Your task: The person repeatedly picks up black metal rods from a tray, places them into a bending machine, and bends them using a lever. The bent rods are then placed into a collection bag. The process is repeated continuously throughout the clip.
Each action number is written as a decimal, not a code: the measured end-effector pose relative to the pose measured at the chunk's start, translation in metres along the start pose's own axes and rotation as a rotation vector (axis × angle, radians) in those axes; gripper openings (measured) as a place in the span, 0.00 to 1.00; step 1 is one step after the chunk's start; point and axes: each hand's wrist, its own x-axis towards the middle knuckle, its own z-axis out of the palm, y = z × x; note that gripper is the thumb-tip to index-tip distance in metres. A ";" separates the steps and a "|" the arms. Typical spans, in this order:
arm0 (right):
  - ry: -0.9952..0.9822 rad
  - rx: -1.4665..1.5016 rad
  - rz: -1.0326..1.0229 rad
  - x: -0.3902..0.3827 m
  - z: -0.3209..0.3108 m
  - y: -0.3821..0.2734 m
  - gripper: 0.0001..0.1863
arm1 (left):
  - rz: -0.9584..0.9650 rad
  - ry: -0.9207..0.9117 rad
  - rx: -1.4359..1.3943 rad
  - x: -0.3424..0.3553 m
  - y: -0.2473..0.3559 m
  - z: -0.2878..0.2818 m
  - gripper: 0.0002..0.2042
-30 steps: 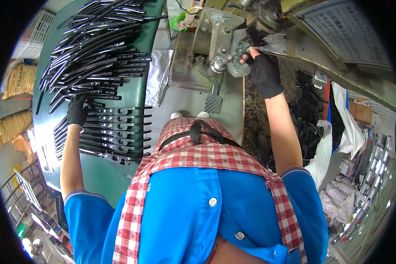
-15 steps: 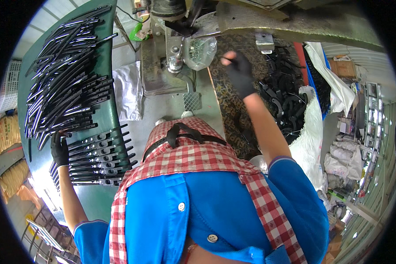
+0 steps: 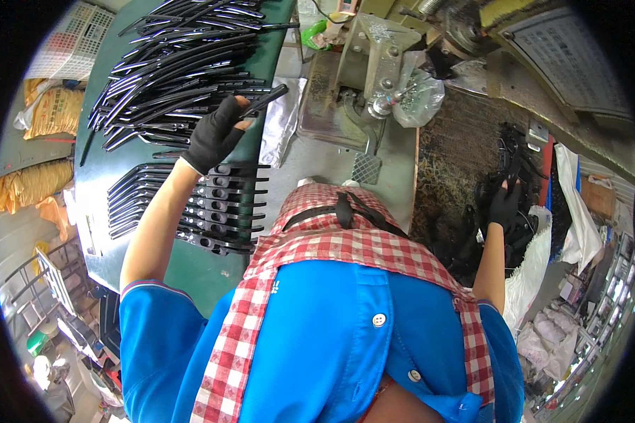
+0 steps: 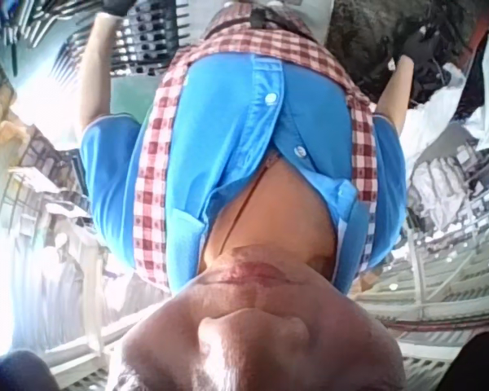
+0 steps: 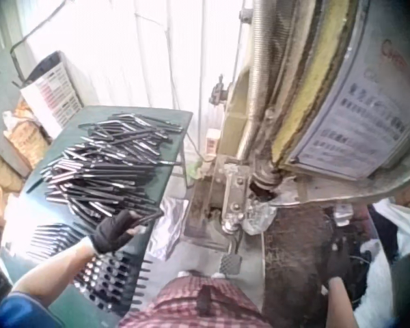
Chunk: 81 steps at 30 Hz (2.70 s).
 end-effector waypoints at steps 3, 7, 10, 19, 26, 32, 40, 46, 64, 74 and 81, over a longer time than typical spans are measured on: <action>-0.100 0.443 -0.056 0.022 -0.002 -0.038 0.22 | 0.162 0.069 0.051 0.018 0.013 0.011 0.12; -0.604 0.619 0.093 0.022 -0.020 -0.134 0.19 | 0.286 -0.005 0.183 0.048 0.061 0.007 0.14; -0.753 0.434 -0.256 0.019 -0.053 -0.215 0.21 | 0.333 -0.068 0.114 0.061 0.112 0.003 0.12; -0.711 0.436 -0.632 0.028 -0.088 -0.269 0.18 | 0.287 -0.446 0.137 0.079 0.143 0.001 0.16; -0.937 0.489 -0.546 0.043 -0.078 -0.275 0.17 | 0.369 -0.423 0.426 0.090 0.153 0.010 0.14; -0.670 0.263 -0.738 0.046 -0.081 -0.285 0.21 | 0.403 -0.377 0.381 0.097 0.145 0.015 0.13; -0.462 0.140 -0.852 0.057 -0.086 -0.296 0.17 | 0.425 -0.370 0.304 0.114 0.140 0.019 0.14; -0.453 0.413 -0.793 0.067 -0.071 -0.300 0.20 | 0.431 -0.400 0.179 0.133 0.140 0.016 0.15; -0.695 0.178 -0.589 0.076 -0.007 -0.278 0.27 | 0.470 -0.523 0.358 0.166 0.118 0.032 0.17; 0.073 0.421 -0.789 0.035 -0.026 -0.286 0.10 | 0.627 -0.336 0.428 0.165 0.102 0.033 0.21; -0.484 0.645 -0.809 -0.035 -0.013 -0.277 0.07 | 0.578 -0.287 0.424 0.155 0.082 0.022 0.18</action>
